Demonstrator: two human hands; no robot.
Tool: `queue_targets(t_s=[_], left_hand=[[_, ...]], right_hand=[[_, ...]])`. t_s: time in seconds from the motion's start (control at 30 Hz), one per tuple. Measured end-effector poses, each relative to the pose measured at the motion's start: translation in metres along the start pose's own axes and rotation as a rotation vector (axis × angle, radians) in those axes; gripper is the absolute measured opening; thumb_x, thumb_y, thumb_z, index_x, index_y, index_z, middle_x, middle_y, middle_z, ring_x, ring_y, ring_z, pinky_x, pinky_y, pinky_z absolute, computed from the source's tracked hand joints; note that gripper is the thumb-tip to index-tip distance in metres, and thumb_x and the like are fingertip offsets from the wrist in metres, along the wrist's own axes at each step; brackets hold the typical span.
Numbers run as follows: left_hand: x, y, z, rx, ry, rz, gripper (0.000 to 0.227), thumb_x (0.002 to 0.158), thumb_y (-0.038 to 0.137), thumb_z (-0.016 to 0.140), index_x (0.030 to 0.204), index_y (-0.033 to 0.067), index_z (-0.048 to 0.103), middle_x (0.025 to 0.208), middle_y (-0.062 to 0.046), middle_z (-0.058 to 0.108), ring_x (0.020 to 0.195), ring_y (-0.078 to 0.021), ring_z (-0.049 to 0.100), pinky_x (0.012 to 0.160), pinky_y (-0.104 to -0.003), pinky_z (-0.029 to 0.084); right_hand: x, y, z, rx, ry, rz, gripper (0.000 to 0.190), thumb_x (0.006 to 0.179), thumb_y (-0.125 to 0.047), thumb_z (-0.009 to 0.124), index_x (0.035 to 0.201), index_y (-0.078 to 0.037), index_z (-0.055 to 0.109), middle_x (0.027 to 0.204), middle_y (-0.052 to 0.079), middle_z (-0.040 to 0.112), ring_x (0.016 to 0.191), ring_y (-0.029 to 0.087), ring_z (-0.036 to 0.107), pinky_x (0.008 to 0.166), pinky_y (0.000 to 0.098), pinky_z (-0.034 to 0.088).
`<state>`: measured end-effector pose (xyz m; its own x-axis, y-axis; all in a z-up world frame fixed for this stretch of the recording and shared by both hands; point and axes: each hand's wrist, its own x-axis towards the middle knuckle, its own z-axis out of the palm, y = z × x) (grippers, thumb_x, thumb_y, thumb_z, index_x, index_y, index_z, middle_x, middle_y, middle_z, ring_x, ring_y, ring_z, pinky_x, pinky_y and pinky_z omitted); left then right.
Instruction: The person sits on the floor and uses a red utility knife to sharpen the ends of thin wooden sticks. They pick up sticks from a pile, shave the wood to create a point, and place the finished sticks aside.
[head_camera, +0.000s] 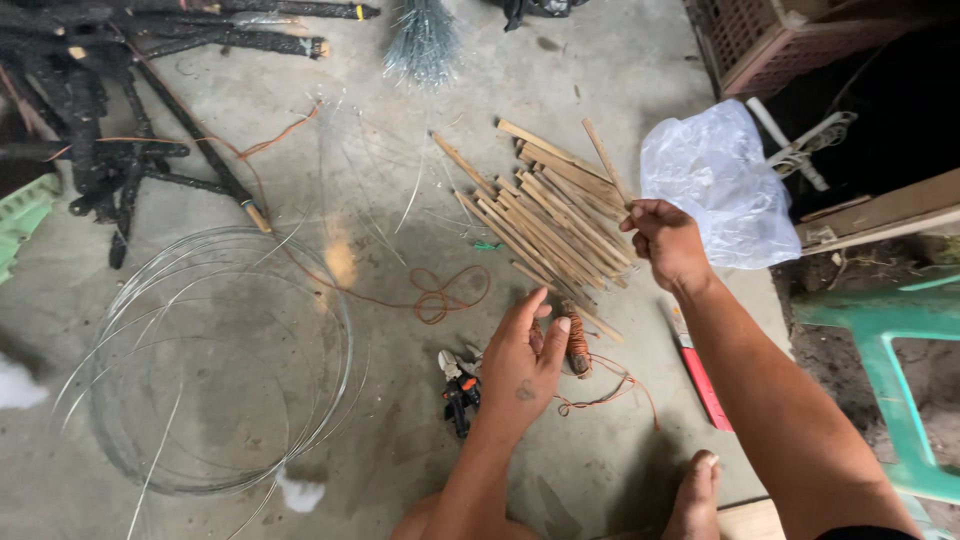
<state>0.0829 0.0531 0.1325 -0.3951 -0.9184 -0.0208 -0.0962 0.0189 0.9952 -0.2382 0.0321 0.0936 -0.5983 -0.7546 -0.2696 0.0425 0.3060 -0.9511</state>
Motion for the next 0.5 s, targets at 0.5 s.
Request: queue_targets(t_s=[0.5], left_hand=[[-0.004, -0.001, -0.009, -0.014, -0.032, -0.061, 0.054, 0.094, 0.032, 0.069, 0.141, 0.0099, 0.057, 0.116, -0.006, 0.072, 0.073, -0.0144, 0.061, 0.072, -0.03, 0.054]], right_hand=[[-0.026, -0.012, -0.009, 0.173, -0.231, 0.185, 0.023, 0.11, -0.016, 0.041, 0.114, -0.001, 0.058, 0.095, 0.01, 0.069, 0.077, 0.019, 0.064, 0.072, 0.0321, 0.052]])
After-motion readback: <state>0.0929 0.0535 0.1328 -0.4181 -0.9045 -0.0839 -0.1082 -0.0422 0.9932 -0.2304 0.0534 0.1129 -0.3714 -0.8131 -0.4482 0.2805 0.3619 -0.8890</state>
